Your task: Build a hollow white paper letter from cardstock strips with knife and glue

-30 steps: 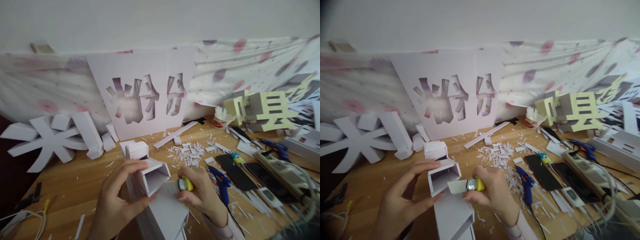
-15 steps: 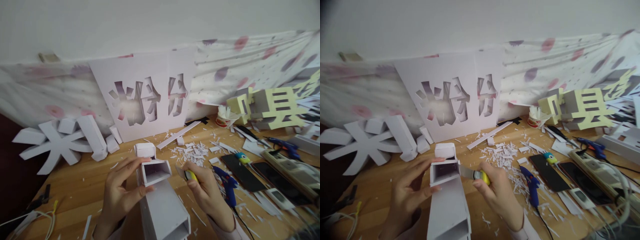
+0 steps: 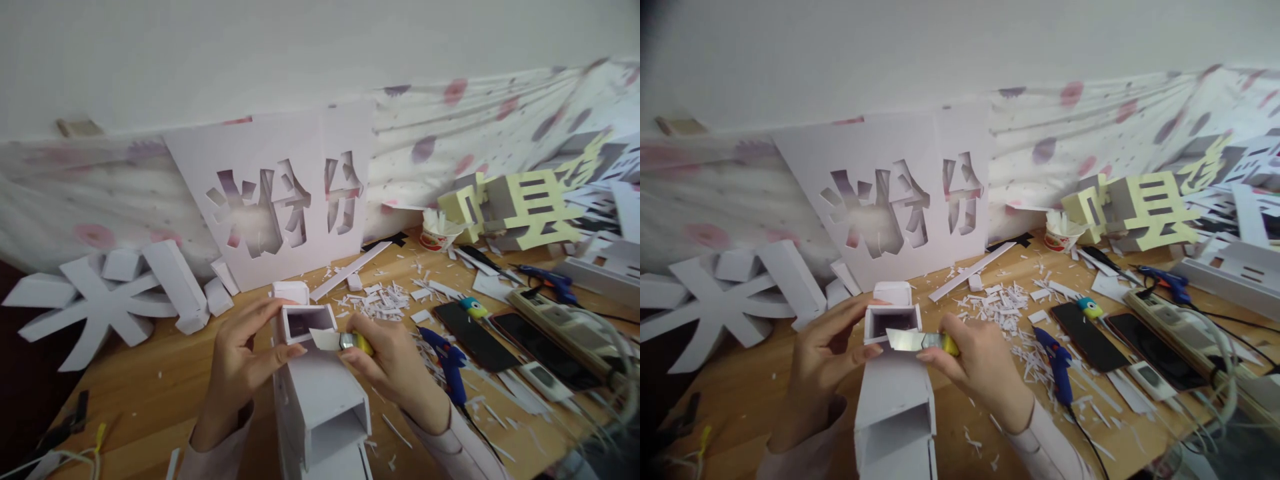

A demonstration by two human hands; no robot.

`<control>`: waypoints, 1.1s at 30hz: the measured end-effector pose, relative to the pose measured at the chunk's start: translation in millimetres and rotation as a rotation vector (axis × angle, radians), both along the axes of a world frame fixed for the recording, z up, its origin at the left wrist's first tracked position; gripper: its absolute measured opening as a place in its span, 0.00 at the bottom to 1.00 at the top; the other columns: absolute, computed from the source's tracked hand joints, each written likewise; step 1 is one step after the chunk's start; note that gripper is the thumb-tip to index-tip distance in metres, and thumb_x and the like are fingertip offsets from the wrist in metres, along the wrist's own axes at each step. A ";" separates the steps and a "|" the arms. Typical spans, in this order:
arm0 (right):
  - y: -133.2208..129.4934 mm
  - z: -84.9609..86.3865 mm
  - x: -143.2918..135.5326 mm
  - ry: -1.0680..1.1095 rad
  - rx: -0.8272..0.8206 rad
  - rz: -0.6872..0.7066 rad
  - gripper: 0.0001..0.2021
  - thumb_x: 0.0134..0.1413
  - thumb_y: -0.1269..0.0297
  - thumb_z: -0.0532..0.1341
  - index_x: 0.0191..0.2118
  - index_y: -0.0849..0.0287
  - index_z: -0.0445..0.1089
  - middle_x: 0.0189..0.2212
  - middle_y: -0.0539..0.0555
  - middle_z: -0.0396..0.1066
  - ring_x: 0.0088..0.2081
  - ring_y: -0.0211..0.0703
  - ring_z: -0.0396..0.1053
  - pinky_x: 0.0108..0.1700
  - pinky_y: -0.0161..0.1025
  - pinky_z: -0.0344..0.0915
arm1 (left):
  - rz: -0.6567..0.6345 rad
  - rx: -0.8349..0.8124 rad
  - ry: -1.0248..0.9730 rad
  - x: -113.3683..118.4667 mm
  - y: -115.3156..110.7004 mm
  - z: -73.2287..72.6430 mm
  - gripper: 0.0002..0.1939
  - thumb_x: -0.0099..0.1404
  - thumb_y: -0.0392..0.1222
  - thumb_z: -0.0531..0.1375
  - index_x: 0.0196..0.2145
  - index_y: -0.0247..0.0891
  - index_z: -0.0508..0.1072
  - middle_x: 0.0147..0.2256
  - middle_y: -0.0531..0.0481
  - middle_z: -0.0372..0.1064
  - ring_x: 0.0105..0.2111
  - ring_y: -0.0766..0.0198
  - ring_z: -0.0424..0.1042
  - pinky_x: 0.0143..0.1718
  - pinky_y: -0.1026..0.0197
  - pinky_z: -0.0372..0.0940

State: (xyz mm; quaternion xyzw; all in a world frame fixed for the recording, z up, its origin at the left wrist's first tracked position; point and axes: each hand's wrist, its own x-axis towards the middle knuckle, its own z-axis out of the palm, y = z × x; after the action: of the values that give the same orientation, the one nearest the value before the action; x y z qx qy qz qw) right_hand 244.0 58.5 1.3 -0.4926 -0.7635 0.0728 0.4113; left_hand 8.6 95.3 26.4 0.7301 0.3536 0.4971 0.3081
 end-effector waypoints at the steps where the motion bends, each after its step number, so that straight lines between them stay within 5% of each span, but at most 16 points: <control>1: 0.3 0.9 -1.1 -0.003 0.008 -0.009 0.36 0.68 0.32 0.42 0.28 0.59 0.66 0.16 0.48 0.63 0.18 0.38 0.61 0.24 0.36 0.48 | 0.004 -0.006 0.006 -0.5 1.5 3.6 0.16 0.60 0.49 0.73 0.47 0.54 0.82 0.47 0.57 0.80 0.49 0.59 0.76 0.51 0.64 0.66; 8: -1.1 3.3 -5.2 0.000 0.046 -0.034 0.35 0.68 0.32 0.43 0.28 0.58 0.67 0.16 0.46 0.61 0.17 0.35 0.59 0.24 0.35 0.48 | -0.074 -0.007 0.024 0.6 14.0 19.3 0.15 0.59 0.55 0.72 0.44 0.55 0.84 0.44 0.57 0.83 0.44 0.62 0.78 0.47 0.67 0.68; 23: -18.3 0.1 -9.9 0.062 -0.049 0.016 0.36 0.69 0.32 0.39 0.27 0.56 0.64 0.17 0.47 0.64 0.19 0.36 0.62 0.24 0.36 0.49 | -0.004 -0.293 -0.242 6.7 -7.4 10.7 0.20 0.44 0.51 0.78 0.35 0.44 0.84 0.34 0.49 0.81 0.37 0.55 0.80 0.36 0.62 0.72; 33: -23.8 6.3 -15.7 -0.007 -0.041 -0.031 0.35 0.70 0.34 0.38 0.28 0.56 0.65 0.16 0.48 0.65 0.18 0.37 0.61 0.25 0.37 0.50 | 0.017 -0.273 -0.313 3.0 -7.2 -5.9 0.25 0.41 0.57 0.79 0.35 0.43 0.84 0.33 0.48 0.83 0.34 0.58 0.80 0.33 0.65 0.72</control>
State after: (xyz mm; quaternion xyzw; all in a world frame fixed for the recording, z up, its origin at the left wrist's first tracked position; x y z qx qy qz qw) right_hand 228.3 34.7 7.6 -0.5130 -0.7554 0.0801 0.3997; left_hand 11.6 88.1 20.5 0.5924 0.3715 0.5545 0.4512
